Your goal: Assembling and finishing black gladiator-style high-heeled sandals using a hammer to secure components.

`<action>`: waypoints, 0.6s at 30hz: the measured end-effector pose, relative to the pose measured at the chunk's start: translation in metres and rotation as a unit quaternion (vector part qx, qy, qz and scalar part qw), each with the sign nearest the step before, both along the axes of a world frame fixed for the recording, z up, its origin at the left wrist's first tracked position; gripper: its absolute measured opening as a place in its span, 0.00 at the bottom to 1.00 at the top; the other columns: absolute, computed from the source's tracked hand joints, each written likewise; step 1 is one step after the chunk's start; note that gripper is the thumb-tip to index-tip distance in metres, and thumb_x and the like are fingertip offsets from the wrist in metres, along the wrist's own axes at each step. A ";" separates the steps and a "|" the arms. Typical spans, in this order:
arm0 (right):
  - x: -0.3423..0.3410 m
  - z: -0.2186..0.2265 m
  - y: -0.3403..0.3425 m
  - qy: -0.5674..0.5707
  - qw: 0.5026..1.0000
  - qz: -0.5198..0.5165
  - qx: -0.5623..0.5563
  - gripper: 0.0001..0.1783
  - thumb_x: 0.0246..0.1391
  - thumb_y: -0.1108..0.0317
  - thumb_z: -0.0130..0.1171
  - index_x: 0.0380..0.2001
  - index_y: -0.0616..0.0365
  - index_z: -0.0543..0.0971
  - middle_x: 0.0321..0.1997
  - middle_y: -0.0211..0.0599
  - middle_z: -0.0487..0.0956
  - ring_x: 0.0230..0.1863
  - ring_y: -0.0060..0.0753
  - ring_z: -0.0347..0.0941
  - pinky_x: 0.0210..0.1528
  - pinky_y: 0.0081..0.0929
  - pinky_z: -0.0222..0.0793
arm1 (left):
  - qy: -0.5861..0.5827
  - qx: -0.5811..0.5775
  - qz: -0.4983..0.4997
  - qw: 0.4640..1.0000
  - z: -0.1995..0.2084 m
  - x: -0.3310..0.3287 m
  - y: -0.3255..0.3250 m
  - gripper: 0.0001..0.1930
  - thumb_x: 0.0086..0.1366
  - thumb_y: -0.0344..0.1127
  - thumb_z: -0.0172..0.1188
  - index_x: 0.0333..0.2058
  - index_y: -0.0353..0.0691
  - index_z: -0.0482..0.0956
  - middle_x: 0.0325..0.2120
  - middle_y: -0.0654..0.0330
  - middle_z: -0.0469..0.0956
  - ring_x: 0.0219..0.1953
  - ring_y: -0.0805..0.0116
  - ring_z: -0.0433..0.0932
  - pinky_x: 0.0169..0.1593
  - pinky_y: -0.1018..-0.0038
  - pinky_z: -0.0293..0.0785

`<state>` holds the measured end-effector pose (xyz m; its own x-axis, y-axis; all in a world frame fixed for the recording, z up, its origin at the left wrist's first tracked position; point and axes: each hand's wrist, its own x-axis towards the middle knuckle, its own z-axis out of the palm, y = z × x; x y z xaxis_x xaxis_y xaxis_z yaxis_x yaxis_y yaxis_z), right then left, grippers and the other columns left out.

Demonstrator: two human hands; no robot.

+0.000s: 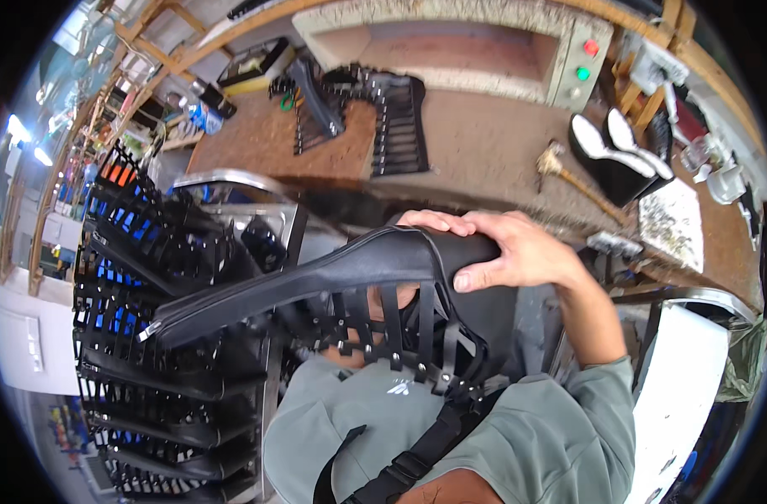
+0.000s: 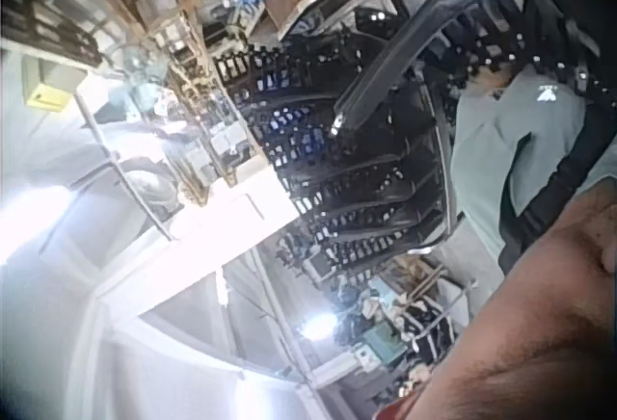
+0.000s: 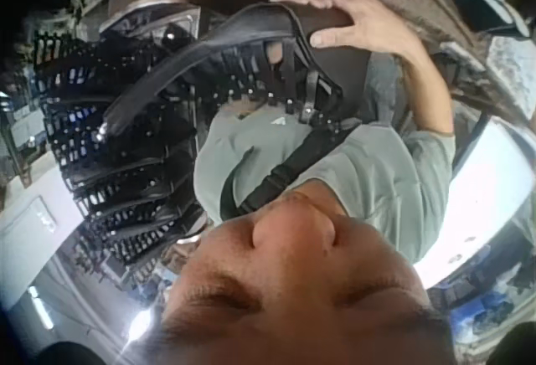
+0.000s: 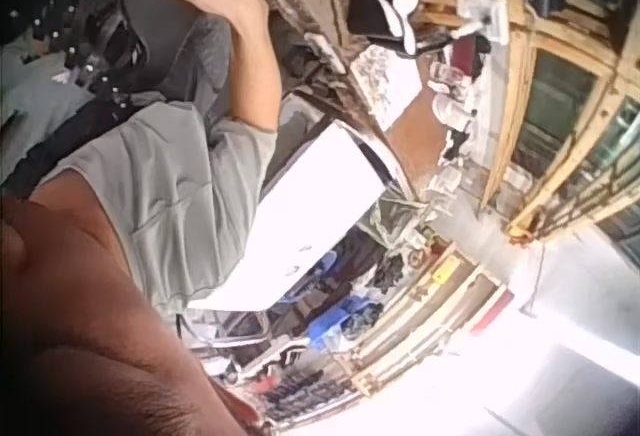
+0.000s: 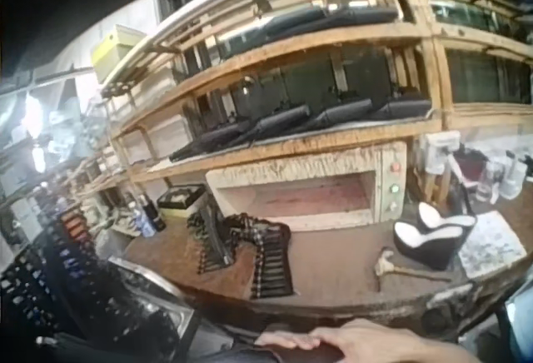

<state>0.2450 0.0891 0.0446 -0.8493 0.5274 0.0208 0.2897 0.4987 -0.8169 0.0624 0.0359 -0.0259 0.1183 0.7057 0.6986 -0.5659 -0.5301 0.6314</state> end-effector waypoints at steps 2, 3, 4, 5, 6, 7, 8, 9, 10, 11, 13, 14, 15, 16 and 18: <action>-0.003 0.010 -0.008 -0.011 1.000 0.001 0.008 0.39 0.32 0.43 0.72 0.42 0.60 0.73 0.36 0.44 0.77 0.38 0.46 0.76 0.41 0.34 0.69 | -0.022 0.001 0.016 1.000 0.004 0.006 -0.011 0.24 0.58 0.44 0.63 0.45 0.34 0.68 0.44 0.48 0.72 0.51 0.57 0.71 0.58 0.58 0.66; -0.005 0.008 -0.008 0.035 0.999 0.000 0.024 0.40 0.32 0.39 0.70 0.40 0.61 0.73 0.33 0.45 0.77 0.36 0.49 0.76 0.39 0.35 0.68 | -0.044 0.026 0.028 0.998 0.007 0.008 -0.014 0.24 0.57 0.44 0.64 0.44 0.33 0.68 0.44 0.48 0.72 0.51 0.56 0.71 0.58 0.58 0.66; -0.007 0.006 -0.008 0.081 0.996 -0.005 0.044 0.41 0.32 0.36 0.68 0.38 0.62 0.73 0.29 0.46 0.78 0.34 0.51 0.76 0.37 0.37 0.68 | -0.024 0.017 0.042 0.999 0.011 0.007 -0.014 0.23 0.57 0.43 0.64 0.43 0.33 0.68 0.42 0.48 0.72 0.50 0.56 0.71 0.58 0.57 0.66; -0.007 0.002 -0.007 0.084 0.996 -0.003 0.038 0.41 0.32 0.36 0.68 0.38 0.62 0.73 0.29 0.46 0.78 0.34 0.51 0.76 0.37 0.37 0.68 | -0.021 0.010 0.046 0.999 0.010 0.007 -0.017 0.23 0.57 0.43 0.64 0.43 0.33 0.68 0.42 0.48 0.72 0.50 0.56 0.71 0.58 0.57 0.66; -0.007 -0.002 -0.005 0.105 0.993 0.016 0.057 0.40 0.32 0.37 0.69 0.37 0.61 0.74 0.28 0.45 0.77 0.32 0.51 0.76 0.35 0.36 0.68 | -0.029 -0.011 0.054 0.998 0.009 0.009 -0.021 0.25 0.56 0.46 0.64 0.43 0.33 0.68 0.41 0.48 0.72 0.50 0.55 0.71 0.58 0.58 0.66; -0.006 -0.007 -0.003 0.122 0.989 0.030 0.077 0.39 0.31 0.37 0.70 0.35 0.61 0.74 0.26 0.44 0.77 0.29 0.50 0.76 0.32 0.35 0.67 | -0.040 -0.034 0.057 0.997 0.006 0.012 -0.021 0.27 0.56 0.49 0.65 0.43 0.32 0.68 0.41 0.48 0.72 0.50 0.55 0.71 0.58 0.58 0.66; -0.005 -0.005 0.000 0.100 0.988 0.056 0.101 0.37 0.29 0.38 0.71 0.30 0.61 0.74 0.23 0.44 0.76 0.26 0.49 0.74 0.27 0.35 0.66 | -0.114 0.038 0.018 0.993 0.011 0.021 -0.014 0.32 0.54 0.55 0.64 0.42 0.30 0.68 0.40 0.47 0.72 0.49 0.52 0.71 0.57 0.57 0.65; -0.005 -0.003 0.002 0.099 0.989 0.054 0.099 0.37 0.29 0.38 0.71 0.30 0.61 0.74 0.23 0.44 0.76 0.26 0.49 0.74 0.27 0.35 0.66 | -0.147 0.062 -0.012 0.987 0.002 0.021 -0.007 0.40 0.49 0.65 0.64 0.41 0.28 0.68 0.39 0.46 0.72 0.48 0.50 0.71 0.56 0.56 0.64; -0.004 -0.001 0.003 0.076 0.992 0.052 0.087 0.36 0.29 0.38 0.71 0.28 0.61 0.74 0.21 0.44 0.75 0.25 0.49 0.74 0.26 0.35 0.65 | -0.149 0.061 -0.022 0.987 0.004 0.021 -0.003 0.40 0.48 0.65 0.64 0.41 0.28 0.68 0.39 0.46 0.72 0.48 0.51 0.71 0.56 0.56 0.65; -0.003 -0.002 0.003 0.055 0.995 0.052 0.070 0.36 0.29 0.37 0.71 0.26 0.62 0.74 0.20 0.43 0.74 0.24 0.49 0.73 0.26 0.35 0.65 | -0.150 0.056 -0.030 0.987 0.004 0.021 -0.002 0.41 0.47 0.66 0.63 0.41 0.29 0.69 0.39 0.46 0.73 0.47 0.51 0.72 0.56 0.56 0.65; -0.002 0.002 0.002 0.047 0.995 0.052 0.070 0.36 0.30 0.37 0.71 0.24 0.62 0.74 0.19 0.43 0.73 0.23 0.49 0.73 0.25 0.36 0.64 | -0.143 0.052 -0.032 0.988 0.001 0.019 -0.003 0.39 0.50 0.64 0.63 0.41 0.29 0.69 0.39 0.46 0.72 0.47 0.51 0.72 0.56 0.56 0.65; -0.002 0.005 0.000 0.052 0.993 0.043 0.093 0.36 0.30 0.37 0.70 0.25 0.62 0.74 0.20 0.43 0.74 0.24 0.49 0.73 0.25 0.36 0.65 | -0.135 0.053 -0.035 0.989 0.007 0.019 -0.004 0.37 0.52 0.62 0.63 0.41 0.29 0.69 0.39 0.47 0.72 0.47 0.51 0.71 0.55 0.57 0.65; -0.001 0.007 -0.001 0.057 0.991 0.034 0.115 0.36 0.30 0.37 0.70 0.25 0.62 0.75 0.20 0.43 0.75 0.24 0.49 0.73 0.24 0.36 0.65 | -0.084 0.017 -0.023 0.996 0.015 0.012 -0.009 0.26 0.59 0.50 0.62 0.42 0.31 0.69 0.40 0.48 0.72 0.49 0.52 0.71 0.56 0.59 0.66; 0.001 -0.002 0.002 0.065 0.991 0.014 0.115 0.35 0.29 0.38 0.72 0.26 0.62 0.75 0.21 0.42 0.75 0.24 0.48 0.74 0.25 0.36 0.65 | -0.065 -0.032 -0.021 0.997 0.017 0.012 -0.009 0.24 0.58 0.46 0.62 0.44 0.32 0.69 0.42 0.49 0.72 0.50 0.54 0.71 0.57 0.60 0.65; 0.003 -0.006 0.003 0.123 0.986 -0.026 0.107 0.34 0.28 0.40 0.72 0.25 0.61 0.75 0.21 0.41 0.75 0.24 0.47 0.74 0.24 0.37 0.65 | -0.001 -0.142 -0.033 0.989 0.025 0.008 -0.008 0.26 0.57 0.39 0.64 0.50 0.35 0.66 0.49 0.52 0.69 0.55 0.60 0.67 0.61 0.62 0.63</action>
<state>0.2479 0.0924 0.0386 -0.7771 0.5306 0.3385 0.1249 0.6571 -0.7433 0.0707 0.0278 -0.0011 0.1703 0.8644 0.4730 -0.5942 -0.2928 0.7491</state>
